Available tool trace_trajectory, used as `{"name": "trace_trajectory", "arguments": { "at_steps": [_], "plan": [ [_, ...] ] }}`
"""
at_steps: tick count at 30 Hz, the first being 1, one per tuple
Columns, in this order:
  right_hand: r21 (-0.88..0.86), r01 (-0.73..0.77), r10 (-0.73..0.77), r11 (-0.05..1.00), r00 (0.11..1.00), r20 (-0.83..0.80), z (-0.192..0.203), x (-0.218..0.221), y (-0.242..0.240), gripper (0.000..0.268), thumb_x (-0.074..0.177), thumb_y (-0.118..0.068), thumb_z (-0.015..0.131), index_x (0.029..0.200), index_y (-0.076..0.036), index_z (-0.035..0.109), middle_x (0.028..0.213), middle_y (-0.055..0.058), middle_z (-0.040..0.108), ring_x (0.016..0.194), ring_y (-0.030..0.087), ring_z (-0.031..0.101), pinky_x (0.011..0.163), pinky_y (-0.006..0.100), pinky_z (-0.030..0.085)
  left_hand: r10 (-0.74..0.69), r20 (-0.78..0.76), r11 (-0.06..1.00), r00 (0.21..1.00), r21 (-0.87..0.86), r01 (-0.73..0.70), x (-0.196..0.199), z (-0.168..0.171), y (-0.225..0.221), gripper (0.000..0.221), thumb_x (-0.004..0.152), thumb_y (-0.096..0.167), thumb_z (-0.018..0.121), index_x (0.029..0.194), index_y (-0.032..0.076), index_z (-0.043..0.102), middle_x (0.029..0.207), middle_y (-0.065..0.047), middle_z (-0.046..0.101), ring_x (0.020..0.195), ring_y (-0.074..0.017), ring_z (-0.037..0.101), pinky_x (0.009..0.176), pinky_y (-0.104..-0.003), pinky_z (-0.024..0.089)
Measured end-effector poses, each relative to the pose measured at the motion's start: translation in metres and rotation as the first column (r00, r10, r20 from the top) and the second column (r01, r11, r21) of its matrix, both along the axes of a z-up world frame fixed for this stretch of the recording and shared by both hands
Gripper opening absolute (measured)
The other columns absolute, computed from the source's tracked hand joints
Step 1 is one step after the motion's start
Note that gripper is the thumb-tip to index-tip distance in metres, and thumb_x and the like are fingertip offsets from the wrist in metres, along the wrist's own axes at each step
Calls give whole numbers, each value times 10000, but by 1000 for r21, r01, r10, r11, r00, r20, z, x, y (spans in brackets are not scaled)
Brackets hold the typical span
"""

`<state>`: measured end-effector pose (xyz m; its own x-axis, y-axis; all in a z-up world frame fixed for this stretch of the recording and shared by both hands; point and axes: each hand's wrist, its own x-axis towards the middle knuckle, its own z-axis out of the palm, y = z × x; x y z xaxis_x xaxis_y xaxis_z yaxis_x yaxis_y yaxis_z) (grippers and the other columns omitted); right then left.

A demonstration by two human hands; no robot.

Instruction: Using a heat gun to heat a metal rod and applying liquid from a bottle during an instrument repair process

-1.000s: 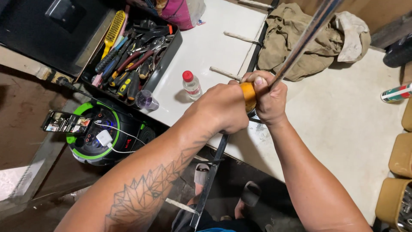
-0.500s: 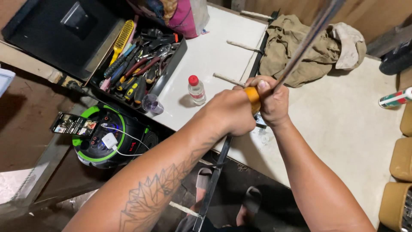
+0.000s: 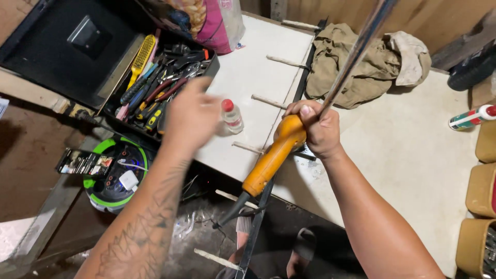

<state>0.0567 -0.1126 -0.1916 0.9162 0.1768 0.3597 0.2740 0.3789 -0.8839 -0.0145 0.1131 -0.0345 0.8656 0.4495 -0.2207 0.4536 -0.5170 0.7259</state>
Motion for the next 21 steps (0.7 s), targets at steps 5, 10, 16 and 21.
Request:
{"name": "trace_trajectory", "arguments": {
  "at_steps": [5,10,16,21],
  "plan": [
    [-33,9,-9,999,1000,17,-2,4,-8,269,1047,-202,577,922,10,683,881,203,735,804,218,692,822,317,544,-81,-164,975,983,191,112,3,-161,71,864,725,230,776,1503,47,450,1328,-199,643,1308,-384,579,1102,-538,461],
    [-119,12,-7,993,999,44,3,5,-7,292,1049,-229,580,911,4,691,885,194,742,822,227,691,848,347,541,-148,-49,989,988,-18,147,15,-166,40,1179,631,185,917,1595,-42,277,1520,-314,436,1486,-447,370,1254,-529,291],
    [-84,4,-3,996,1000,12,8,-2,-3,263,1041,-195,585,916,13,688,878,195,736,800,212,676,840,343,546,-118,13,993,993,5,118,31,-200,27,790,758,293,853,1461,111,544,1379,-191,617,1365,-381,543,1172,-495,417],
    [-52,-13,14,999,1000,13,4,4,-7,272,1053,-213,573,929,6,676,878,204,733,803,212,686,826,330,547,-108,49,990,993,102,103,33,-213,25,583,717,312,830,1254,205,629,1174,-129,717,1214,-368,654,1050,-492,513]
  ]
}}
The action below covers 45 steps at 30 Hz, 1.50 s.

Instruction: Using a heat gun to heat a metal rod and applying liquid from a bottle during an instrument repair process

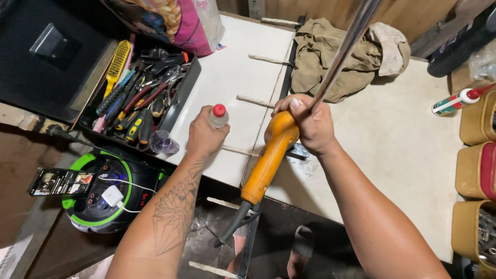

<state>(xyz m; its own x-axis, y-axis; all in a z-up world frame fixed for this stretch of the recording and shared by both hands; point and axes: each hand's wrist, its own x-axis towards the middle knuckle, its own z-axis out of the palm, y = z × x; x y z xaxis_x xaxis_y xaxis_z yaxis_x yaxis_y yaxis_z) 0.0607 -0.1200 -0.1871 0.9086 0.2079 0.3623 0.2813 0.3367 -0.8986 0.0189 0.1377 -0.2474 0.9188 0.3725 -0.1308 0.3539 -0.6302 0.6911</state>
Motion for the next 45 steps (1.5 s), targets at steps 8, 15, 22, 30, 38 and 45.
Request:
{"name": "trace_trajectory", "arguments": {
  "at_steps": [8,15,22,30,38,45],
  "plan": [
    [40,25,-22,999,997,-78,-3,9,1,290,1039,-250,580,924,3,663,869,200,725,755,207,679,748,306,554,-358,-171,833,918,387,396,-13,12,5,645,711,327,803,1311,245,581,1113,-118,550,1100,-424,671,967,-526,557],
    [-21,26,-27,999,998,-50,10,-3,6,278,1036,-239,580,925,-5,680,884,184,733,777,193,670,777,300,549,-438,-333,626,835,554,549,0,-63,-6,549,797,233,773,1307,306,586,1149,-100,507,1139,-394,610,1010,-542,463],
    [-68,44,-46,997,999,-19,16,-14,12,264,1040,-206,587,921,1,699,891,189,743,795,196,671,819,305,550,-508,-105,566,855,707,423,-6,-46,-43,175,957,176,570,1083,254,662,1001,-111,497,927,-378,610,820,-513,440],
    [-30,41,-42,999,999,-9,11,-11,11,258,1041,-197,581,917,-1,694,886,177,742,809,183,664,826,302,545,-534,-34,570,845,723,390,-1,-48,-54,167,985,186,547,1030,252,694,953,-75,473,879,-335,565,769,-466,391],
    [-34,44,-44,998,999,-2,12,-11,11,269,1041,-215,584,915,-5,696,887,175,745,803,174,661,823,294,543,-502,-51,591,863,708,386,0,-51,-48,187,974,175,546,1052,255,696,963,-78,481,906,-341,566,782,-468,389],
    [-25,45,-46,999,999,-21,13,-15,12,267,1038,-219,587,910,-11,696,883,171,743,793,170,652,814,291,539,-476,-95,635,874,651,417,0,-48,-29,313,907,123,571,1140,291,696,979,-76,490,941,-345,572,844,-470,416]
  ]
}}
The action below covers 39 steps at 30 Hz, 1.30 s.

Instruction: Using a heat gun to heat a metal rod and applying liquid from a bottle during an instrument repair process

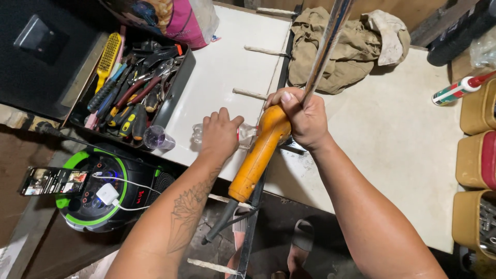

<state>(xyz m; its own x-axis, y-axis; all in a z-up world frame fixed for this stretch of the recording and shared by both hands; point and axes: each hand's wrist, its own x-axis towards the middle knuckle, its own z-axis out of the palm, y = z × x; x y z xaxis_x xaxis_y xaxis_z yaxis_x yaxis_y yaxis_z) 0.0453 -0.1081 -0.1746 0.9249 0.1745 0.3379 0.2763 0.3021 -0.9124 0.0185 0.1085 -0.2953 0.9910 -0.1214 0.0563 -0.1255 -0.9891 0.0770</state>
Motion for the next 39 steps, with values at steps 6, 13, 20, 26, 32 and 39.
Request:
{"name": "trace_trajectory", "arguments": {
  "at_steps": [6,13,20,26,32,39],
  "plan": [
    [-2,-6,6,1000,1000,-4,1,0,0,269,1040,-223,584,917,-13,697,881,168,743,776,162,640,797,279,531,-16,-25,1000,1000,-15,15,-1,3,0,391,831,139,646,1175,322,688,978,-53,479,947,-326,564,855,-472,423],
    [2,4,-4,1000,1000,0,-1,1,2,256,1038,-212,588,914,-17,698,873,167,744,765,162,642,788,280,531,-1,-61,1000,998,-18,0,0,11,0,432,782,128,691,1180,297,693,1001,-70,504,985,-344,586,902,-469,450],
    [-2,9,-9,1000,1000,-2,-1,2,3,255,1034,-214,598,912,-18,705,861,156,744,741,155,632,760,271,530,139,-109,942,984,-291,-166,-7,37,18,666,659,221,851,1300,238,670,1110,-112,585,1062,-418,665,934,-526,525],
    [-13,15,-15,1000,1000,-5,1,0,2,251,1032,-216,600,910,-27,708,854,145,744,738,139,625,748,257,524,452,-146,657,880,-612,-439,-8,46,38,667,669,195,883,1301,157,670,1180,-152,693,1168,-414,660,1028,-502,511],
    [34,-1,1,999,1000,6,-3,3,1,252,1043,-212,595,940,-6,696,878,174,737,783,175,655,795,286,542,498,-296,572,815,-594,-565,-4,62,59,829,636,279,906,1393,192,580,1231,-73,731,1216,-289,666,1065,-450,504],
    [30,-4,3,1000,1000,21,-4,2,3,254,1032,-217,620,923,-15,729,853,142,733,762,151,629,782,276,531,549,-180,573,816,-629,-525,-73,180,37,448,884,235,689,1306,86,675,1157,-119,766,1071,-235,735,914,-377,556]
  ]
}}
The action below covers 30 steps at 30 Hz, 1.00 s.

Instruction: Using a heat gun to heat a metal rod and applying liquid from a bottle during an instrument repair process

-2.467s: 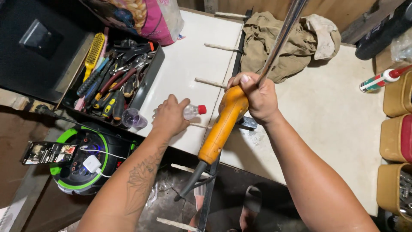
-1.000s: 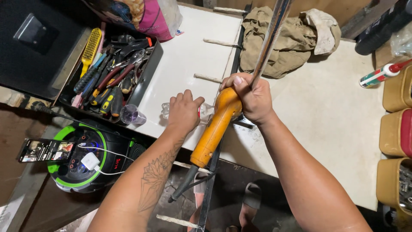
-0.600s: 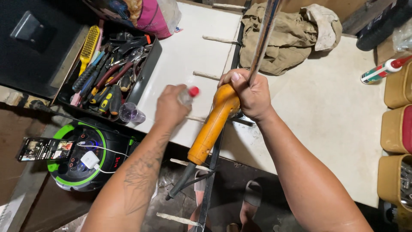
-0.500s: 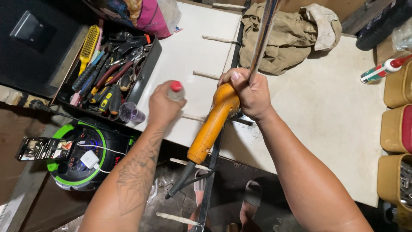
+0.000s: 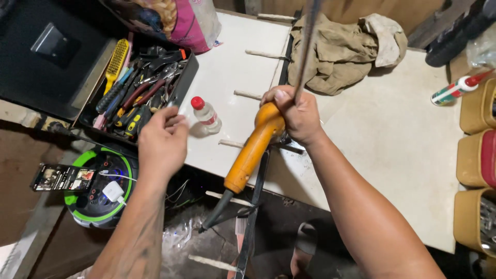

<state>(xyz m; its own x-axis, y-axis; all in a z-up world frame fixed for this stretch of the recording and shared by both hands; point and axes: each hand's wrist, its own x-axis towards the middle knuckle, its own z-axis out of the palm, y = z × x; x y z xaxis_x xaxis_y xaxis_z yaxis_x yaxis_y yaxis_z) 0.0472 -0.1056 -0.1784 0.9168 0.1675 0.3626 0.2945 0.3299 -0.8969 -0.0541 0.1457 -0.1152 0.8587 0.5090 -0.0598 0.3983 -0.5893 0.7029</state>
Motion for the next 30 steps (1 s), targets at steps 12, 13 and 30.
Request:
{"name": "trace_trajectory", "arguments": {
  "at_steps": [12,13,30],
  "plan": [
    [-341,-26,55,940,996,74,16,3,-24,215,1079,-202,587,1147,-93,759,776,39,648,785,135,573,794,318,514,-584,-488,765,649,-65,640,31,68,-130,731,784,276,646,1389,-60,410,1182,-288,661,1161,-484,665,934,-588,559],
    [-341,-23,52,940,996,76,28,0,-27,215,1079,-202,587,1147,-93,759,776,39,648,785,135,573,794,318,514,-586,-486,764,649,-63,642,30,72,-136,731,784,276,646,1389,-60,410,1182,-288,661,1161,-484,665,934,-588,559],
    [-24,252,-206,967,836,509,142,15,7,594,1113,-494,375,661,-112,428,535,16,435,462,135,393,468,299,293,-503,-608,696,614,136,705,54,86,-111,585,818,361,629,1289,61,455,1165,-247,698,1052,-488,681,856,-567,532]
  ]
}}
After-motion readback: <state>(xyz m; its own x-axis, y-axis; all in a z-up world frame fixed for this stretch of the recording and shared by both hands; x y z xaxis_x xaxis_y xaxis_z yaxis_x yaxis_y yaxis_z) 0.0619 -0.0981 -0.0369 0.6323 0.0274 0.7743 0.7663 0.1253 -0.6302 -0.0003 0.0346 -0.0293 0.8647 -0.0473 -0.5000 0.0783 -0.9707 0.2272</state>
